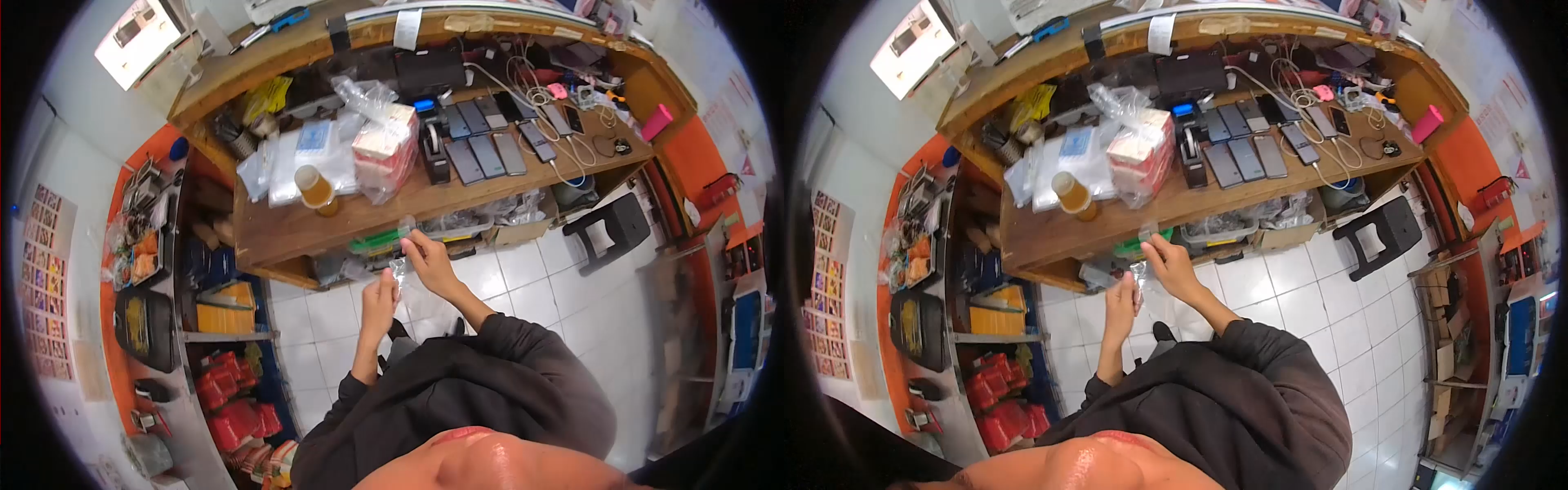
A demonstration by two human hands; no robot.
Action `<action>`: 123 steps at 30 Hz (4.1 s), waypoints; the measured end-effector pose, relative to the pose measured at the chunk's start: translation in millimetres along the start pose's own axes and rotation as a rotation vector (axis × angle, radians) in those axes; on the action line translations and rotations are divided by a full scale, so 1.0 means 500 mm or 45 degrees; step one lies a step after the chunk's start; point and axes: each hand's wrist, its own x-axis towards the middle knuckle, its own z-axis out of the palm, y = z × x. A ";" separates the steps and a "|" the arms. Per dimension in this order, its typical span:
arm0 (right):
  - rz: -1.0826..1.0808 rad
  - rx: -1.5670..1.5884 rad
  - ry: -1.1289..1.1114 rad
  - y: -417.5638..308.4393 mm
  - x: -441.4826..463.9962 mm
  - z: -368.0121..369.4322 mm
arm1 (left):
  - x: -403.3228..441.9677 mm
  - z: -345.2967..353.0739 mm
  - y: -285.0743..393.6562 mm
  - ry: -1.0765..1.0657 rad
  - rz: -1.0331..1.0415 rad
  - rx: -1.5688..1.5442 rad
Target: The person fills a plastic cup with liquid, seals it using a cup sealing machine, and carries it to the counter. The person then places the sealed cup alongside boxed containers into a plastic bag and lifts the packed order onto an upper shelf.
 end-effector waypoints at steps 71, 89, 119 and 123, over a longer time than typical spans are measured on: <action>0.643 0.080 1.003 0.847 0.361 -0.896 | 0.506 0.273 0.077 -0.200 0.021 0.367; 0.701 -0.312 0.786 0.805 0.372 -0.893 | 0.520 0.323 0.061 -0.285 0.086 0.297; 0.552 -1.006 0.407 0.811 0.552 -0.918 | 0.530 0.325 0.077 -0.189 -0.039 0.329; 0.572 -1.018 0.363 0.802 0.533 -0.914 | 0.533 0.327 0.075 -0.217 -0.028 0.353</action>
